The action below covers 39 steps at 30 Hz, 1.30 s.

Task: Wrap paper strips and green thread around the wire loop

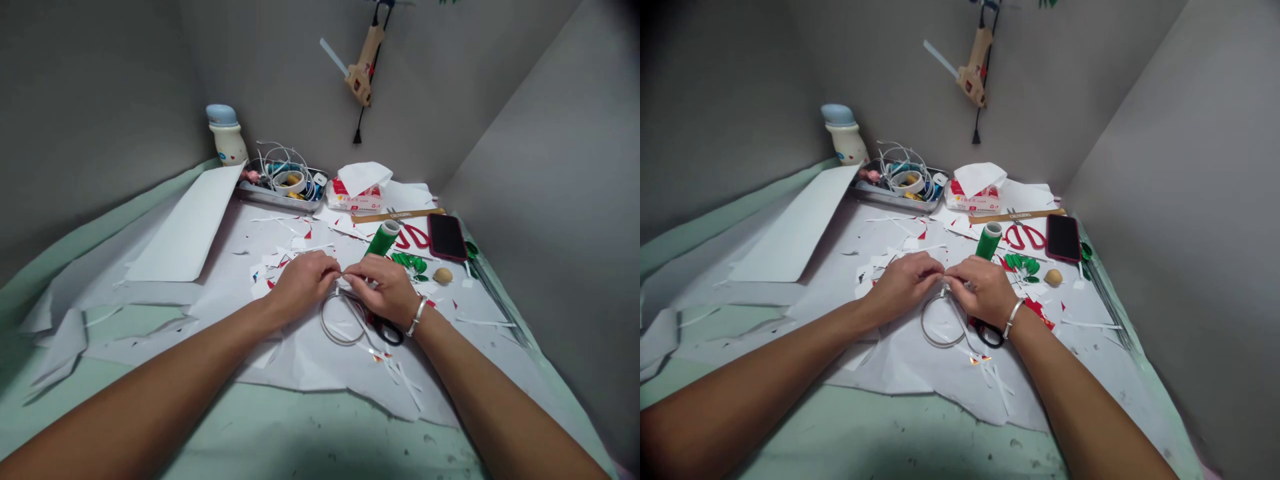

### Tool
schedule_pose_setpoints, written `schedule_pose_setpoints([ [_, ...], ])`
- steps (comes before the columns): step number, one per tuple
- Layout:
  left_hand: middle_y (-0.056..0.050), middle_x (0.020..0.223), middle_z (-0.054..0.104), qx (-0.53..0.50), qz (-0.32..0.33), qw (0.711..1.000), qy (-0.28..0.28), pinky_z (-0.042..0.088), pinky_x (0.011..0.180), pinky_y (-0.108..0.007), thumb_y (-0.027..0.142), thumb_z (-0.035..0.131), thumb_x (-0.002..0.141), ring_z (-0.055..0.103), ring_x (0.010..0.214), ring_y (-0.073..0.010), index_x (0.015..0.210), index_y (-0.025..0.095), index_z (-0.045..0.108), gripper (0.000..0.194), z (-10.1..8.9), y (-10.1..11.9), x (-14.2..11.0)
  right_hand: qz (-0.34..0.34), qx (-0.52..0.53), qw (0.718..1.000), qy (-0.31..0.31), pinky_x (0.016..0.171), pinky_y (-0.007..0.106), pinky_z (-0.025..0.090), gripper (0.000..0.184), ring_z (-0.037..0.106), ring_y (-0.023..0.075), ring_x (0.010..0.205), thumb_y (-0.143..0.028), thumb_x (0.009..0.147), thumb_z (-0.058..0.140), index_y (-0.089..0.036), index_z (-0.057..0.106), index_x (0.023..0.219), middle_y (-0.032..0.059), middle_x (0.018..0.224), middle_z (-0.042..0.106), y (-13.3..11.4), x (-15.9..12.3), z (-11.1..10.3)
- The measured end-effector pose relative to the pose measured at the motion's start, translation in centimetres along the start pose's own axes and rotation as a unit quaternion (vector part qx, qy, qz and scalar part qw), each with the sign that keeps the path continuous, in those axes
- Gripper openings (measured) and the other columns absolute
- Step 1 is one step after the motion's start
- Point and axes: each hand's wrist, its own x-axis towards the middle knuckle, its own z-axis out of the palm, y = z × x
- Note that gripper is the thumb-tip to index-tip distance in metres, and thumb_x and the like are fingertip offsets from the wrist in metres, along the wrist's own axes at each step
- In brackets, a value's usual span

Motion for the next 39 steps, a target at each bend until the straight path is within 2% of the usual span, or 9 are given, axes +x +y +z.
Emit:
schedule_pose_setpoints([
  [5,-0.002,0.084,0.065,-0.055,0.065,0.995,-0.053,0.044,0.076,-0.029,0.02,0.053,0.087,0.058,0.081,-0.0157,0.087,0.021,0.068,0.014,-0.1,0.5,-0.2,0.074,0.029,0.996,0.031,0.067,0.027,0.045,0.016,0.06,0.015,0.071,-0.022,0.089,0.055,-0.02,0.069,0.082,0.003,0.077,0.069,1.7,0.0,-0.2],
  [8,-0.002,0.088,0.066,-0.116,0.028,0.993,0.004,0.045,0.078,-0.028,0.022,0.053,0.087,0.06,0.083,-0.0151,0.087,0.02,0.067,0.014,-0.4,0.6,-0.1,0.082,0.053,0.995,-0.009,0.067,0.026,0.046,0.016,0.061,0.0147,0.072,-0.023,0.089,0.056,-0.02,0.07,0.085,0.0027,0.077,0.069,2.0,-0.2,0.2],
  [12,-0.003,0.088,0.066,-0.095,-0.024,0.992,0.075,0.045,0.076,-0.029,0.023,0.053,0.087,0.059,0.084,-0.0164,0.085,0.018,0.065,0.013,-0.4,0.1,0.2,0.012,0.044,0.997,-0.056,0.069,0.027,0.046,0.014,0.059,0.0149,0.072,-0.021,0.088,0.057,-0.021,0.071,0.087,0.0025,0.075,0.069,0.6,-0.2,0.3],
  [16,-0.003,0.083,0.064,-0.023,0.011,1.0,0.011,0.043,0.074,-0.03,0.017,0.052,0.085,0.058,0.08,-0.0168,0.084,0.018,0.066,0.014,0.0,0.0,0.0,0.006,0.006,1.0,0.011,0.069,0.03,0.044,0.016,0.056,0.0157,0.069,-0.022,0.089,0.054,-0.021,0.07,0.086,0.0034,0.073,0.067,0.0,0.1,-0.2],
  [20,-0.001,0.083,0.064,-0.081,0.047,0.995,-0.034,0.044,0.074,-0.028,0.016,0.052,0.084,0.058,0.078,-0.015,0.084,0.02,0.066,0.015,-0.1,0.7,-0.2,0.054,0.013,0.998,0.033,0.066,0.029,0.043,0.017,0.055,0.0153,0.067,-0.023,0.089,0.055,-0.02,0.07,0.082,0.0023,0.07,0.066,1.4,0.1,-0.3],
  [27,-0.003,0.088,0.067,-0.122,-0.037,0.99,0.066,0.046,0.076,-0.029,0.024,0.052,0.086,0.06,0.084,-0.0169,0.084,0.018,0.065,0.014,-0.4,0.4,0.1,0.005,0.034,0.998,-0.055,0.068,0.028,0.045,0.014,0.056,0.0152,0.07,-0.021,0.087,0.057,-0.021,0.071,0.086,0.0021,0.072,0.068,0.7,-0.2,0.3],
  [31,-0.003,0.085,0.065,-0.045,-0.021,0.998,0.024,0.044,0.076,-0.031,0.018,0.052,0.084,0.058,0.082,-0.0176,0.083,0.019,0.066,0.014,-0.1,0.2,0.1,-0.006,0.013,1.0,-0.004,0.067,0.029,0.044,0.014,0.053,0.0149,0.067,-0.02,0.088,0.056,-0.02,0.07,0.085,0.0025,0.071,0.067,-0.1,0.0,-0.3],
  [35,-0.002,0.083,0.065,-0.086,0.029,0.995,-0.037,0.044,0.074,-0.028,0.016,0.052,0.083,0.058,0.079,-0.0151,0.083,0.019,0.066,0.014,-0.2,0.8,-0.2,0.042,0.002,0.999,0.024,0.068,0.03,0.043,0.015,0.054,0.0156,0.067,-0.022,0.089,0.056,-0.021,0.07,0.083,0.0022,0.071,0.066,1.2,0.1,-0.6],
  [39,-0.002,0.089,0.067,-0.159,-0.003,0.987,0.014,0.046,0.075,-0.027,0.023,0.053,0.086,0.06,0.083,-0.0151,0.086,0.019,0.066,0.014,-0.5,1.0,-0.1,0.057,0.026,0.998,-0.023,0.068,0.028,0.044,0.014,0.057,0.0158,0.071,-0.022,0.088,0.057,-0.021,0.071,0.084,0.0024,0.075,0.069,2.0,-0.1,0.0],
])
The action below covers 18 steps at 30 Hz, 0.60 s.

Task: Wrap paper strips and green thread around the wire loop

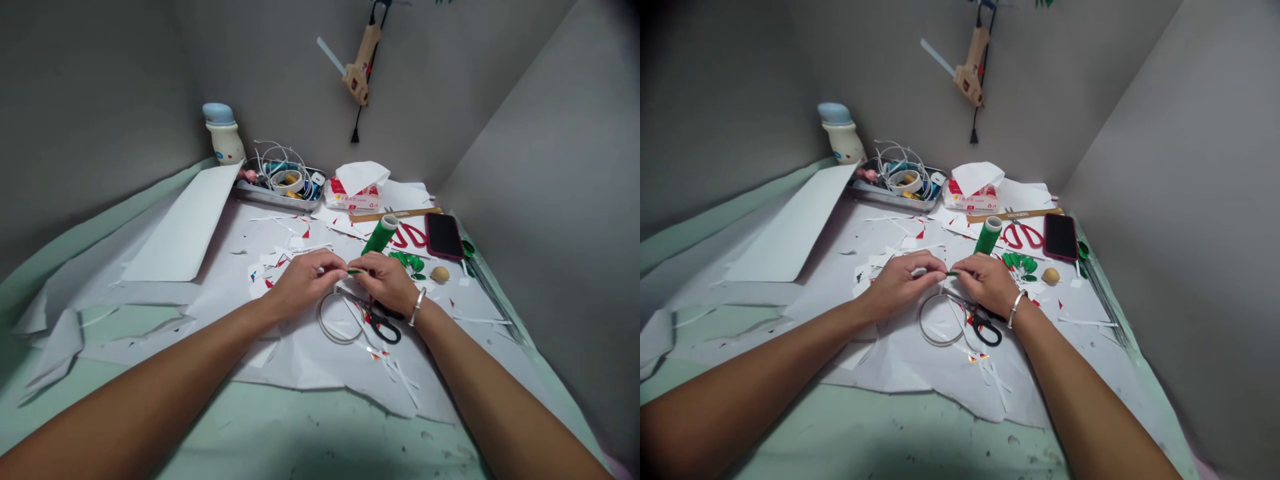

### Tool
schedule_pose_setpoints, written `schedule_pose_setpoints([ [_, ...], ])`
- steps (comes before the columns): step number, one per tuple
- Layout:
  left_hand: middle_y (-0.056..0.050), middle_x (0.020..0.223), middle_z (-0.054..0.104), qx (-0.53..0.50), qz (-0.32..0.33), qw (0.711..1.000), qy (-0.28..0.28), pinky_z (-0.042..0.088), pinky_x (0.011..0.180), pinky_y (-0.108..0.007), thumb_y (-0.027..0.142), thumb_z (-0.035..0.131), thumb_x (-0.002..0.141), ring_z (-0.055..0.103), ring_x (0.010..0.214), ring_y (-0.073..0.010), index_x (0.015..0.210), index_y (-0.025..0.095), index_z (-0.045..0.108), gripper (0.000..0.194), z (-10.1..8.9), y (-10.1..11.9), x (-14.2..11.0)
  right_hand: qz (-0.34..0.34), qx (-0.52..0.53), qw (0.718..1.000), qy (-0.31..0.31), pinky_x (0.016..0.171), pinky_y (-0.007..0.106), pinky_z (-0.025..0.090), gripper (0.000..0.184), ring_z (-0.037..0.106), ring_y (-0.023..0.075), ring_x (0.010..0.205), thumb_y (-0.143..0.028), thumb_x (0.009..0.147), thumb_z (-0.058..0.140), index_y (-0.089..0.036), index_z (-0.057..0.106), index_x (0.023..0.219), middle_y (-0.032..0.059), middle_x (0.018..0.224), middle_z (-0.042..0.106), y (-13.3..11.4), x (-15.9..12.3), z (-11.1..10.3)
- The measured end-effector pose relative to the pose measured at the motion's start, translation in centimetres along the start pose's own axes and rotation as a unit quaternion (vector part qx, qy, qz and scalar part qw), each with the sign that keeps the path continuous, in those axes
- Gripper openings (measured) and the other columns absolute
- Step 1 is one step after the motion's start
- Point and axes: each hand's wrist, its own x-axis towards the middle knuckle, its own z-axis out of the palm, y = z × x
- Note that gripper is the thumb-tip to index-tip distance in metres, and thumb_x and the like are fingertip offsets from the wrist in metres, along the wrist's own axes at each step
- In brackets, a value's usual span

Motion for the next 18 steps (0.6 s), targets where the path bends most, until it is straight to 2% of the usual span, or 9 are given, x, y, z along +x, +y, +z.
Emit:
schedule_pose_setpoints([
  [2,-0.003,0.089,0.067,0.013,-0.022,0.999,0.047,0.046,0.075,-0.028,0.026,0.053,0.086,0.06,0.085,-0.0162,0.086,0.018,0.065,0.015,-0.1,-0.3,0.2,-0.029,0.0,0.999,-0.034,0.069,0.028,0.045,0.014,0.056,0.0156,0.072,-0.021,0.088,0.057,-0.021,0.071,0.086,0.0024,0.075,0.069,-0.5,-0.2,0.2],
  [4,-0.003,0.089,0.066,0.057,-0.032,0.996,0.062,0.046,0.074,-0.029,0.024,0.052,0.086,0.059,0.083,-0.0167,0.085,0.018,0.065,0.014,-0.1,-0.7,0.2,-0.059,-0.007,0.997,-0.041,0.07,0.028,0.044,0.014,0.055,0.0153,0.071,-0.021,0.088,0.057,-0.02,0.071,0.089,0.0023,0.073,0.068,-1.4,-0.3,0.3],
  [8,-0.003,0.083,0.064,0.142,0.018,0.989,-0.023,0.043,0.074,-0.03,0.017,0.052,0.085,0.058,0.08,-0.0169,0.085,0.018,0.065,0.013,0.3,-0.9,0.0,-0.064,-0.022,0.997,0.022,0.069,0.028,0.043,0.015,0.053,0.0148,0.068,-0.02,0.089,0.055,-0.019,0.07,0.088,0.0029,0.074,0.068,-2.1,-0.1,-0.1],
  [10,-0.002,0.081,0.063,0.136,0.049,0.988,-0.061,0.043,0.073,-0.028,0.016,0.053,0.085,0.057,0.079,-0.0159,0.085,0.018,0.065,0.013,0.4,-0.6,-0.2,-0.038,-0.024,0.998,0.045,0.068,0.029,0.042,0.015,0.053,0.0146,0.066,-0.02,0.089,0.055,-0.019,0.069,0.084,0.0023,0.071,0.067,-1.5,0.0,-0.3],
  [12,-0.002,0.082,0.063,0.099,0.054,0.992,-0.064,0.043,0.073,-0.027,0.017,0.053,0.086,0.057,0.078,-0.0147,0.085,0.019,0.065,0.013,0.3,-0.2,-0.2,-0.008,-0.017,0.999,0.049,0.068,0.028,0.043,0.016,0.054,0.0147,0.067,-0.02,0.089,0.055,-0.019,0.069,0.083,0.002,0.072,0.067,-0.8,0.1,-0.3],
  [15,-0.002,0.087,0.065,0.035,0.031,0.999,-0.008,0.045,0.075,-0.026,0.02,0.053,0.087,0.058,0.081,-0.0144,0.086,0.018,0.065,0.013,0.0,-0.1,-0.1,0.014,0.005,0.999,0.029,0.067,0.027,0.044,0.014,0.058,0.0148,0.071,-0.019,0.088,0.057,-0.02,0.07,0.084,0.0022,0.074,0.068,-0.2,0.1,0.1],
  [18,-0.002,0.088,0.065,0.033,0.001,0.998,0.062,0.045,0.073,-0.027,0.023,0.054,0.087,0.059,0.084,-0.0154,0.085,0.018,0.065,0.012,-0.1,-0.5,0.2,-0.021,0.018,1.0,-0.013,0.068,0.027,0.044,0.013,0.058,0.0147,0.071,-0.018,0.087,0.057,-0.02,0.07,0.085,0.0022,0.074,0.068,-0.9,-0.1,0.3],
])
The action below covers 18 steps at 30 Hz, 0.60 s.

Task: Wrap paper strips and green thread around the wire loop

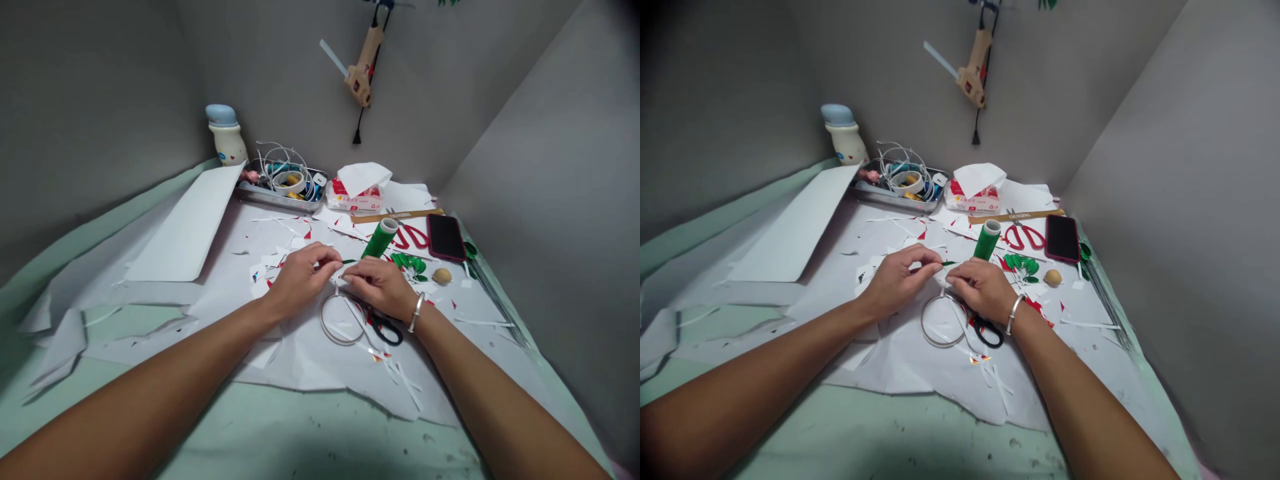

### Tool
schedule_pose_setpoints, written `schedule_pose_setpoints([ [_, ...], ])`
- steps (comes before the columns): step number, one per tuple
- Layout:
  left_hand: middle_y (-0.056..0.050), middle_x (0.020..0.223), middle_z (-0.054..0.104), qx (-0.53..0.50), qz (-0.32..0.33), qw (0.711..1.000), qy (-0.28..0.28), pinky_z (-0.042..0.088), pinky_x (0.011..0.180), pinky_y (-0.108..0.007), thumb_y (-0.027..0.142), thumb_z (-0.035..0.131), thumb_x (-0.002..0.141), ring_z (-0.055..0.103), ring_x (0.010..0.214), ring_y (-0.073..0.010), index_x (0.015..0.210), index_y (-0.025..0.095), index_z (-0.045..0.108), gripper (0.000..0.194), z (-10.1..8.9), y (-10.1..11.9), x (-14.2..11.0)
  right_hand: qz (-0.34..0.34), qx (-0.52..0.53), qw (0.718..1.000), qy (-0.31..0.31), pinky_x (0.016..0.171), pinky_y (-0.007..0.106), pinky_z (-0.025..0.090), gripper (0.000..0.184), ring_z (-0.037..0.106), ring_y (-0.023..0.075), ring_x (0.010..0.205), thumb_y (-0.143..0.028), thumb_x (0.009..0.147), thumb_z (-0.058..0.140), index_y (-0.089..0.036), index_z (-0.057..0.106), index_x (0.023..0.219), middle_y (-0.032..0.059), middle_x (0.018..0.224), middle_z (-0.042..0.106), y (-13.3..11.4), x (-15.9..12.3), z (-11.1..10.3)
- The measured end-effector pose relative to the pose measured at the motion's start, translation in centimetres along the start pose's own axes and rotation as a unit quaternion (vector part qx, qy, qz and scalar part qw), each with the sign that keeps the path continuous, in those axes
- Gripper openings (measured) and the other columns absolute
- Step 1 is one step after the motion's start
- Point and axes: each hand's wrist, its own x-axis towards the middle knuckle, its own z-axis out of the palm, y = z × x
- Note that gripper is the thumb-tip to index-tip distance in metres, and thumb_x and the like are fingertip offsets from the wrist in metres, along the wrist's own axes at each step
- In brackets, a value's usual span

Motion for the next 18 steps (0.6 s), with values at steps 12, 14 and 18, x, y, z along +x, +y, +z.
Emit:
schedule_pose_setpoints([
  [12,-0.002,0.086,0.065,0.007,0.038,0.995,-0.096,0.044,0.075,-0.027,0.019,0.053,0.086,0.059,0.08,-0.0142,0.086,0.018,0.066,0.013,0.1,0.4,-0.3,0.038,0.0,0.998,0.047,0.066,0.027,0.044,0.015,0.058,0.0148,0.069,-0.021,0.088,0.057,-0.02,0.071,0.084,0.002,0.073,0.068,0.8,0.1,-0.6],
  [14,-0.002,0.088,0.066,-0.021,0.011,0.998,-0.051,0.045,0.076,-0.027,0.023,0.054,0.086,0.06,0.083,-0.0147,0.086,0.018,0.066,0.013,0.0,0.3,-0.1,0.038,0.021,0.999,0.023,0.067,0.026,0.045,0.014,0.06,0.0144,0.072,-0.02,0.088,0.057,-0.02,0.071,0.085,0.002,0.076,0.069,0.8,0.0,-0.2],
  [18,-0.003,0.089,0.066,0.025,-0.025,0.999,0.021,0.045,0.074,-0.028,0.023,0.053,0.086,0.059,0.084,-0.0163,0.085,0.018,0.065,0.013,0.0,-0.3,0.1,-0.021,0.005,1.0,-0.021,0.07,0.027,0.046,0.013,0.059,0.0145,0.073,-0.02,0.087,0.057,-0.021,0.071,0.088,0.002,0.077,0.07,-0.5,-0.1,0.2],
])
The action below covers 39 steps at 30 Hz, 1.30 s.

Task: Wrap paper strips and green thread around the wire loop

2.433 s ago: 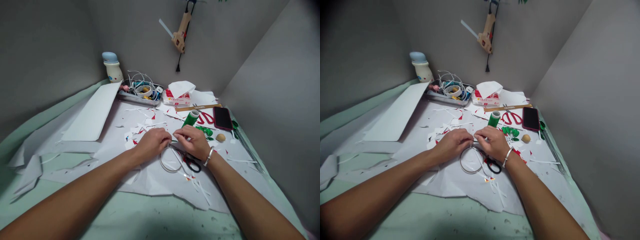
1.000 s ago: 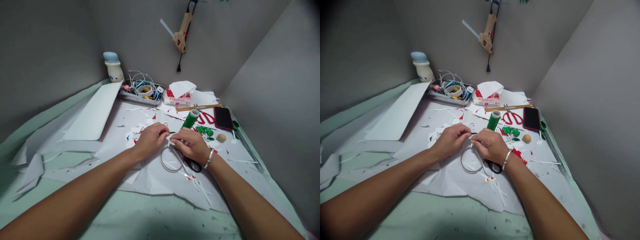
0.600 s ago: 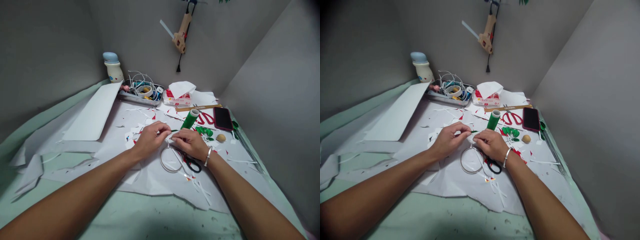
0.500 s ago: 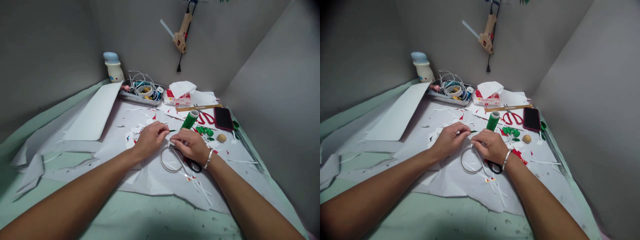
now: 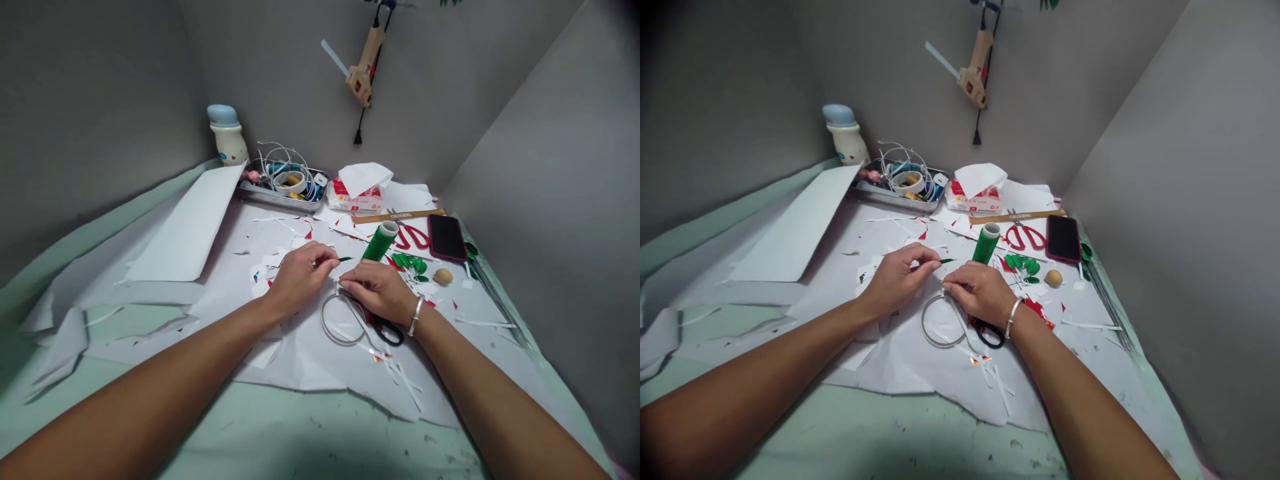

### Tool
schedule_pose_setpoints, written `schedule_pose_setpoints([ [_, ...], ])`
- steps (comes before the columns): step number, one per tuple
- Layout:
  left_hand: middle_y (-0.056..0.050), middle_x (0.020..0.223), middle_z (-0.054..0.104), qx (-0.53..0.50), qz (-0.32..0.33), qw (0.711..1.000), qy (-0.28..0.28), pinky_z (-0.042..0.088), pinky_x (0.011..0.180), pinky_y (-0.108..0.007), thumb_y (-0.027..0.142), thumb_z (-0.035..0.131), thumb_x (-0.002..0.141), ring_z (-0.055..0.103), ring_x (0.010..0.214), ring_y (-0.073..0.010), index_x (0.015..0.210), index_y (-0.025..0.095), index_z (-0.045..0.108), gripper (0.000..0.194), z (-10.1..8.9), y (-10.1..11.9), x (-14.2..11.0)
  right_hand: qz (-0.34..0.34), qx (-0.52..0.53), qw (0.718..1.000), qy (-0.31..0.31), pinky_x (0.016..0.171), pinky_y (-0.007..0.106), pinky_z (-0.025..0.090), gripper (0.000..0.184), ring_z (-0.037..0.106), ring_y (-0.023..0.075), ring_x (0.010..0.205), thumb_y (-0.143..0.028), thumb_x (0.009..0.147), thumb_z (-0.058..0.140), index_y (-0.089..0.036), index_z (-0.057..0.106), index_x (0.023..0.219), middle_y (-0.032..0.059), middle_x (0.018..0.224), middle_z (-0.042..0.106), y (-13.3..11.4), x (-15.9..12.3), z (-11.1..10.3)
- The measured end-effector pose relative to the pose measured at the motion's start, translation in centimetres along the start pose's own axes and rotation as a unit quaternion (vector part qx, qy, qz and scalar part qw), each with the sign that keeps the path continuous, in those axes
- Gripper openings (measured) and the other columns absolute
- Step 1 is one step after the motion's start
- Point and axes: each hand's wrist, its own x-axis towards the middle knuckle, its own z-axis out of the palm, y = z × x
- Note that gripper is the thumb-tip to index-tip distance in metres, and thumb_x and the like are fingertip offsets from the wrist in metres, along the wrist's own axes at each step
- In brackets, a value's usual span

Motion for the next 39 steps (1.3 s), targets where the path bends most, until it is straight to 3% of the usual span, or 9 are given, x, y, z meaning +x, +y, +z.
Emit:
schedule_pose_setpoints([
  [4,-0.003,0.083,0.064,0.097,0.055,0.991,-0.069,0.043,0.074,-0.03,0.018,0.052,0.085,0.058,0.08,-0.0169,0.084,0.018,0.066,0.014,0.4,-0.4,-0.2,-0.011,-0.052,0.998,0.042,0.069,0.028,0.044,0.014,0.055,0.0149,0.068,-0.02,0.088,0.056,-0.019,0.07,0.086,0.003,0.074,0.068,-0.9,0.1,-0.4],
  [8,-0.002,0.082,0.064,0.067,0.105,0.981,-0.145,0.043,0.074,-0.028,0.016,0.052,0.085,0.058,0.079,-0.0154,0.086,0.019,0.066,0.014,0.4,0.2,-0.5,0.044,-0.041,0.994,0.086,0.067,0.027,0.043,0.015,0.057,0.0147,0.068,-0.02,0.088,0.056,-0.018,0.07,0.083,0.0026,0.073,0.068,0.1,0.2,-0.8],
  [12,-0.002,0.085,0.065,-0.021,0.06,0.993,-0.096,0.045,0.075,-0.027,0.02,0.053,0.086,0.059,0.08,-0.0144,0.085,0.019,0.066,0.013,0.1,0.6,-0.3,0.077,0.006,0.995,0.057,0.067,0.026,0.045,0.014,0.06,0.0141,0.07,-0.02,0.087,0.057,-0.02,0.071,0.085,0.0023,0.078,0.07,1.0,0.1,-0.4],
  [16,-0.003,0.087,0.066,0.0,0.017,0.999,-0.027,0.045,0.076,-0.029,0.023,0.052,0.086,0.059,0.084,-0.0166,0.084,0.018,0.065,0.014,0.0,0.1,-0.1,0.013,-0.001,1.0,0.001,0.07,0.026,0.046,0.014,0.06,0.0147,0.073,-0.02,0.087,0.057,-0.021,0.071,0.086,0.0024,0.078,0.071,0.0,0.0,-0.1],
  [20,-0.003,0.086,0.066,0.07,0.025,0.994,-0.086,0.044,0.076,-0.031,0.018,0.051,0.085,0.059,0.082,-0.0176,0.086,0.019,0.067,0.016,0.4,-0.3,-0.2,-0.005,-0.046,0.998,0.042,0.067,0.028,0.044,0.014,0.056,0.0153,0.068,-0.021,0.087,0.056,-0.02,0.07,0.086,0.003,0.072,0.068,-0.9,0.1,-0.4],
  [24,-0.002,0.084,0.065,0.04,0.031,0.987,-0.152,0.044,0.073,-0.029,0.018,0.053,0.084,0.058,0.079,-0.0161,0.085,0.02,0.067,0.014,0.6,-0.1,-0.3,0.036,-0.055,0.994,0.087,0.066,0.029,0.044,0.015,0.056,0.0152,0.066,-0.021,0.088,0.055,-0.02,0.069,0.08,0.0024,0.07,0.067,-0.4,0.2,-0.8],
  [39,-0.002,0.087,0.065,-0.023,0.016,0.983,-0.179,0.044,0.07,-0.027,0.019,0.051,0.085,0.057,0.075,-0.0136,0.086,0.018,0.065,0.014,0.5,0.3,-0.5,0.138,0.048,0.987,0.068,0.065,0.024,0.046,0.018,0.062,0.0139,0.07,-0.028,0.087,0.057,-0.02,0.071,0.083,0.0009,0.079,0.071,1.7,0.0,-0.3],
])
